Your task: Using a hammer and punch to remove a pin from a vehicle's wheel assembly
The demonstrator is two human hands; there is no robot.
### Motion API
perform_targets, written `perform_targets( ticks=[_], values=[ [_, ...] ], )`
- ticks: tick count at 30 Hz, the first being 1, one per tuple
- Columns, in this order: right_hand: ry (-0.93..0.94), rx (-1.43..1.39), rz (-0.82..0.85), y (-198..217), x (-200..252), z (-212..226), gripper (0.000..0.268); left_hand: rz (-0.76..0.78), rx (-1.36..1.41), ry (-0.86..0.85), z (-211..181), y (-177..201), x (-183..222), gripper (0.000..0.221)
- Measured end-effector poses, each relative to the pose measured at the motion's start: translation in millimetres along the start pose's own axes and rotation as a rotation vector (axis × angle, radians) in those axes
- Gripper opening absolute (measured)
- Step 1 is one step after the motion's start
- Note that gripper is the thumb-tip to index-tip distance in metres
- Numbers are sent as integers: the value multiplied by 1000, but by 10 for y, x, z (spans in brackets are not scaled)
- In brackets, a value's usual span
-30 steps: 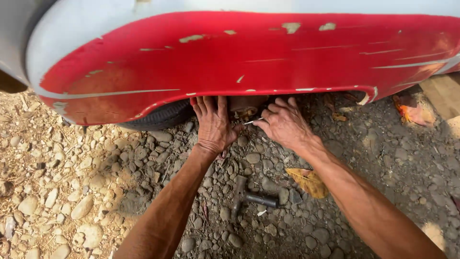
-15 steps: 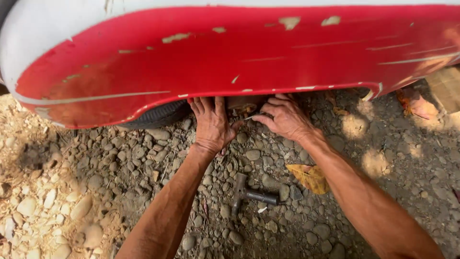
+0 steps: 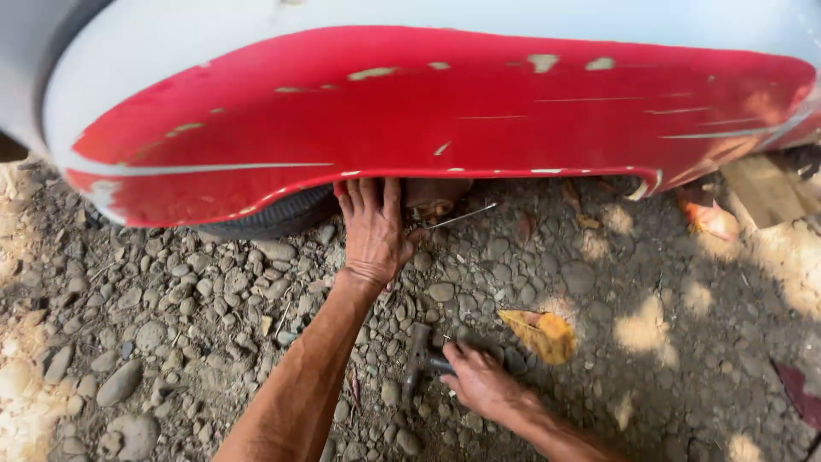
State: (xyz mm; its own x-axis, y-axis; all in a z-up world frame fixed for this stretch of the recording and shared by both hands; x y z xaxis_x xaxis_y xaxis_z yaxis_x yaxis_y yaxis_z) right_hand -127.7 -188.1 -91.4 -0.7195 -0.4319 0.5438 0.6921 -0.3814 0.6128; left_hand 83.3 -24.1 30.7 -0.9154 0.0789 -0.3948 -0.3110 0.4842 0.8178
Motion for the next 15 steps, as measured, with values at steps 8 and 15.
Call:
perform_targets(
  ticks=[8,15],
  values=[
    [-180,-730,-416,235,306,186,39,75,-23,-88,-120,38,19,118],
    [-131,-181,-869,1811,581,575,30,141,-44,-63,-83,-109,40,125]
  ],
)
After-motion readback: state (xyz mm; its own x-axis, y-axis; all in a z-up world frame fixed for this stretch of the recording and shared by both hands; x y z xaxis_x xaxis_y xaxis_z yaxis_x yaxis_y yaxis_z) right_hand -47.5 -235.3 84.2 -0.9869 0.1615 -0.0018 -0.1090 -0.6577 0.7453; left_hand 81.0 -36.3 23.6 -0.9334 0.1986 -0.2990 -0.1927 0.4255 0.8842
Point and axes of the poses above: each hand's wrist, its own x-axis away from the middle knuckle, its own y-axis out of the back of the hand, z = x × y, the point moved 7 cm from there along -x, towards the middle knuckle, and after that the axes turned 8 degrees about y, right-handed, at the moved point
